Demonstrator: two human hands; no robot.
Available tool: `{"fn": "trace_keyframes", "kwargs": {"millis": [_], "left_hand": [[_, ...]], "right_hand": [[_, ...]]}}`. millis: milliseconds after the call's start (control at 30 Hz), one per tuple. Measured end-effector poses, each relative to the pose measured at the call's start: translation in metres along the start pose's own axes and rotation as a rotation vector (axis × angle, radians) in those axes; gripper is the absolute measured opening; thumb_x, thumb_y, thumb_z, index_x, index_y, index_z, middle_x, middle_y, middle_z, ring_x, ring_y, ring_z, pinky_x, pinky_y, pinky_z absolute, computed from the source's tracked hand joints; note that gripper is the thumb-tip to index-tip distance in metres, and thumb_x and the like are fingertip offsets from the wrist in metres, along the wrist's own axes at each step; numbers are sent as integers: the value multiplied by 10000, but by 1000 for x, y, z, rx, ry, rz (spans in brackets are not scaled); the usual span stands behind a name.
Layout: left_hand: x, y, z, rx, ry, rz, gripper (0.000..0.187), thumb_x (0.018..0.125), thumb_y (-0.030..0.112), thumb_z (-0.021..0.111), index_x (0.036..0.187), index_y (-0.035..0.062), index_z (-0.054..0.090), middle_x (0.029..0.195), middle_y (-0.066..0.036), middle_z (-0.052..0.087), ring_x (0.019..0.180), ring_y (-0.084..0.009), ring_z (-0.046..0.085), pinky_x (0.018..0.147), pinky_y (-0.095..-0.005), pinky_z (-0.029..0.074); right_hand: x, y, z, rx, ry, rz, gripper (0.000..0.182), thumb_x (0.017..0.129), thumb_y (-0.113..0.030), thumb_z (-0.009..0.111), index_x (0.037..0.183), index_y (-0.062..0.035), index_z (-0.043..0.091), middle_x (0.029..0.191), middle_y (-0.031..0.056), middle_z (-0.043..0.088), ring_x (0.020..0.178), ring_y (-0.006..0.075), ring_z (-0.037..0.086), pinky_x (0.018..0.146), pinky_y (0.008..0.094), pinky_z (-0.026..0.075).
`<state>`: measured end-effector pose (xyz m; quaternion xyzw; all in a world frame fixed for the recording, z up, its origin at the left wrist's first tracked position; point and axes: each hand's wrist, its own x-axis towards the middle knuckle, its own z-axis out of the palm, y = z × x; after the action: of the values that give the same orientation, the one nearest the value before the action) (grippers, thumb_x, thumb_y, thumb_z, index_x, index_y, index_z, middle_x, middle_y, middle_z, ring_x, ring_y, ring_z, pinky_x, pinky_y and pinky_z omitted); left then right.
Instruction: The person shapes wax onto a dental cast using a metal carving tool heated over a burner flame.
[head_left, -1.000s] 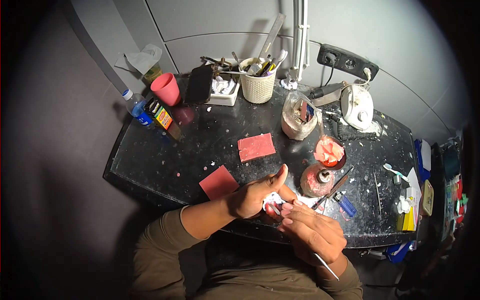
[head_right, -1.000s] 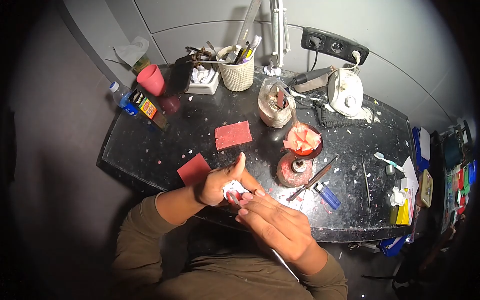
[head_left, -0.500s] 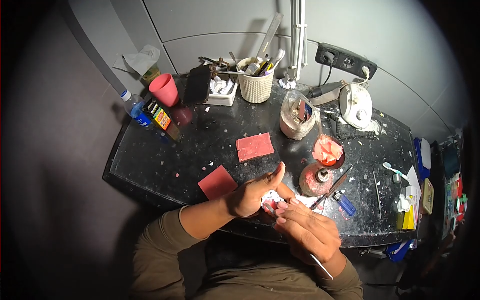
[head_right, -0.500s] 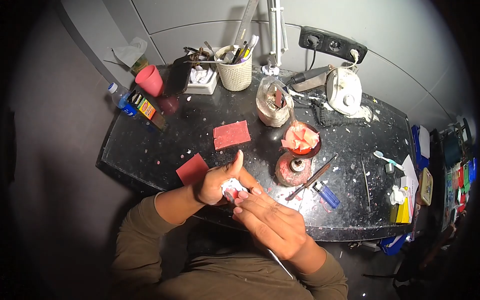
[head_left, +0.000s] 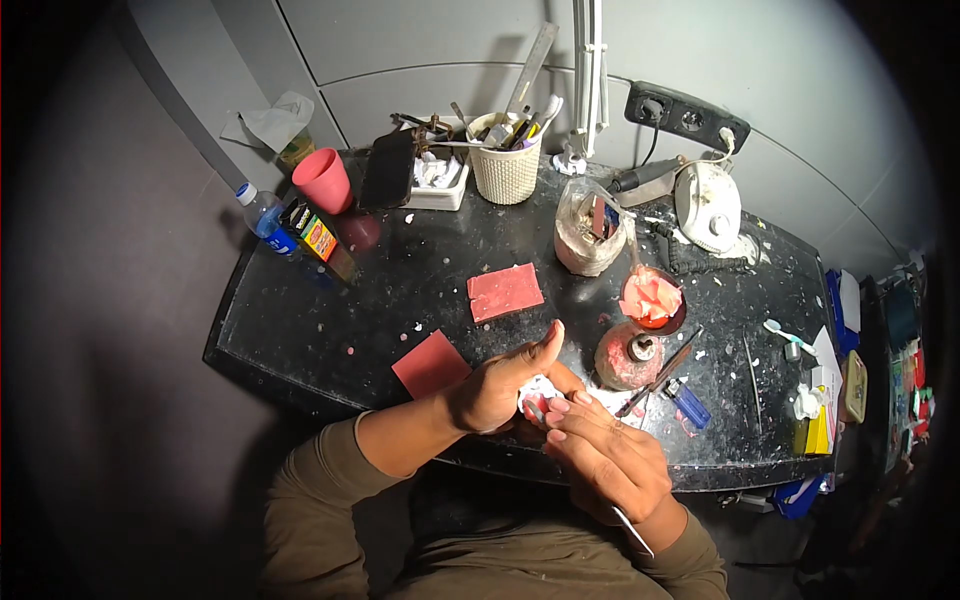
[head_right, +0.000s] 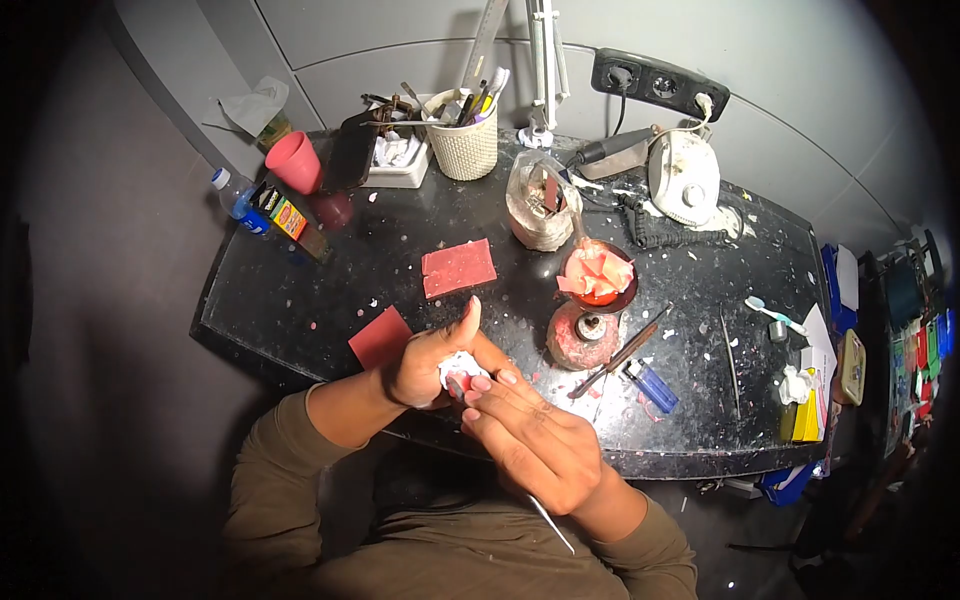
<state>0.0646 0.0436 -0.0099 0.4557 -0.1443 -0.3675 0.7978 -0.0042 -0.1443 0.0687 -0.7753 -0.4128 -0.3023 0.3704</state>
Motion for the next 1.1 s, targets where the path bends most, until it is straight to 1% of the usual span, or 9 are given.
{"fn": "trace_keyframes", "kwargs": {"millis": [200, 400, 433, 500, 567, 600, 667, 900, 1100], "left_hand": [[1, -5, -8, -4, 50, -33, 488, 1053, 4, 420, 1523, -48, 297, 1128, -142, 678, 983, -189, 636, 1011, -341, 468], [1, -7, -8, 74, 20, 43, 508, 1049, -12, 421, 1533, -47, 269, 1146, -128, 657, 988, -187, 619, 1003, -348, 469], [0, -4, -4, 54, -19, 124, 429, 1064, 66, 422, 1469, -64, 369, 1098, -125, 670, 950, -176, 625, 963, -331, 485], [1, 9, 3, 34, -57, 207, 399, 1079, 143, 424, 1405, -82, 469, 1050, -121, 682, 913, -166, 631, 922, -315, 501], [6, 26, 5, -261, -293, 5, 499, 1079, 333, 402, 1153, -94, 649, 917, -113, 698, 806, -141, 636, 804, -276, 516], [5, 29, 10, -260, -293, 5, 499, 1079, 333, 402, 1153, -94, 649, 917, -113, 698, 806, -141, 636, 804, -276, 516], [3, 31, 19, -63, -71, -10, 608, 1056, 430, 386, 962, -77, 707, 816, -104, 693, 730, -126, 632, 712, -257, 503], [3, 35, 19, -54, -103, -23, 577, 1055, 398, 394, 993, -85, 704, 829, -111, 697, 726, -131, 632, 706, -261, 503], [4, 35, 19, -43, -112, -28, 580, 1049, 395, 404, 976, -94, 707, 787, -102, 690, 667, -118, 613, 638, -244, 481]], "right_hand": [[-1, 0, 1, 4, -15, -4, 204, 791, 67, 730, 985, 103, 678, 979, 220, 705, 959, 325, 721, 898, 446, 596], [-3, 0, 4, 0, -4, 4, 218, 789, 73, 722, 998, 111, 671, 986, 224, 703, 983, 330, 715, 923, 456, 583], [-3, 0, 4, 3, -3, 10, 220, 789, 73, 721, 999, 110, 671, 988, 226, 702, 984, 331, 715, 924, 457, 583], [-2, 0, 4, 5, -1, 15, 221, 789, 72, 721, 1001, 110, 670, 990, 227, 702, 985, 332, 714, 925, 458, 583], [-2, 0, 4, -6, -4, 12, 218, 789, 72, 722, 997, 108, 670, 989, 229, 701, 989, 335, 714, 927, 459, 581], [-2, 0, 4, -6, -3, 11, 218, 789, 72, 722, 997, 108, 670, 989, 229, 701, 989, 335, 714, 927, 459, 581], [-2, -1, 3, -6, -9, 30, 220, 786, 74, 727, 996, 108, 668, 981, 229, 701, 983, 337, 715, 925, 459, 583], [-5, -1, 8, -2, 38, 45, 241, 780, 67, 748, 1001, 110, 663, 968, 221, 702, 964, 335, 720, 918, 453, 586], [-4, -1, 7, -11, 44, 55, 251, 780, 60, 758, 1004, 109, 657, 954, 213, 698, 955, 329, 720, 912, 447, 589]]}}
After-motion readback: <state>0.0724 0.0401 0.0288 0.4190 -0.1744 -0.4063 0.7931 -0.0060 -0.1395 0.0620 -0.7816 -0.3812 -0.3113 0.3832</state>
